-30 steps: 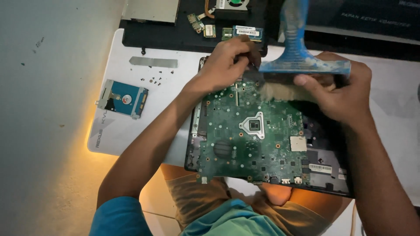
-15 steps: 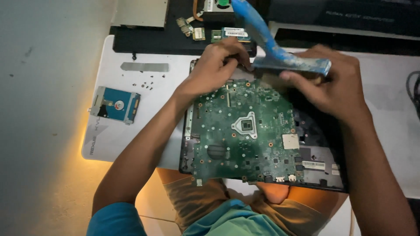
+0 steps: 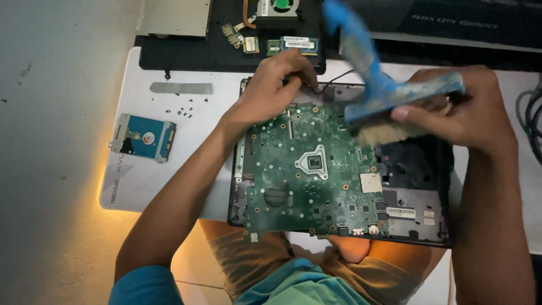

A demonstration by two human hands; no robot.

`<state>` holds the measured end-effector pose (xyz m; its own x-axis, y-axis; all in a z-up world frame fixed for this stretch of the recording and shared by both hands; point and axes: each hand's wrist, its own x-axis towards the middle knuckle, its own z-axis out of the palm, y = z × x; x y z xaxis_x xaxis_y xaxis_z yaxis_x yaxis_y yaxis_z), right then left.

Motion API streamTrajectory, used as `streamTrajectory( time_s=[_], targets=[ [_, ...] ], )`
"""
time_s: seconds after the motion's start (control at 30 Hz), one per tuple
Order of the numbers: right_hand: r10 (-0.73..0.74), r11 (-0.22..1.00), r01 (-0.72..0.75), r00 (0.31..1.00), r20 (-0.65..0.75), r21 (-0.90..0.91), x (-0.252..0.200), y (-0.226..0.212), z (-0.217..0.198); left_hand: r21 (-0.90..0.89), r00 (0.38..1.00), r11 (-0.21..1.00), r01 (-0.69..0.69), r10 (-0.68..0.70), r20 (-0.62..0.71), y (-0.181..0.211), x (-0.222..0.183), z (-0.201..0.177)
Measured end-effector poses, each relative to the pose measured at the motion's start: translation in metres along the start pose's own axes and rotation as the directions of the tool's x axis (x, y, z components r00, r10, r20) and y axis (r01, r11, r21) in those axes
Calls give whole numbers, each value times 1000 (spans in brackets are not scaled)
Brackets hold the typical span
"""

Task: Cleaning a laptop motherboard with a brush and then installing it into the laptop chassis using a screwdriver.

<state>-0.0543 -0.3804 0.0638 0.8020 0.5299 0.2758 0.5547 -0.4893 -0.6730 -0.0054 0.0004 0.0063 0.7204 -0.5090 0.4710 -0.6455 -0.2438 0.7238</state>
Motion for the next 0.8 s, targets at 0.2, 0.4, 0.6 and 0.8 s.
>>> streamTrajectory(
  time_s=[0.2, 0.4, 0.6, 0.8],
  targets=[
    [-98, 981, 71, 984, -150, -180, 5, 0, 12, -34, 1000, 999, -12, 11, -26, 7, 0, -2],
    [-52, 996, 52, 999, 7, -67, 13, -31, 29, -55, 1000, 998, 5, -7, -23, -36, -12, 9],
    [-87, 990, 105, 978, -188, 91, 3, -15, 35, -80, 999, 996, -35, 34, -15, 4, 0, -2],
    [12, 986, -26, 996, 86, 164, 6, -31, 39, -578, 998, 816, -14, 46, 41, -45, -7, 12]
  ],
)
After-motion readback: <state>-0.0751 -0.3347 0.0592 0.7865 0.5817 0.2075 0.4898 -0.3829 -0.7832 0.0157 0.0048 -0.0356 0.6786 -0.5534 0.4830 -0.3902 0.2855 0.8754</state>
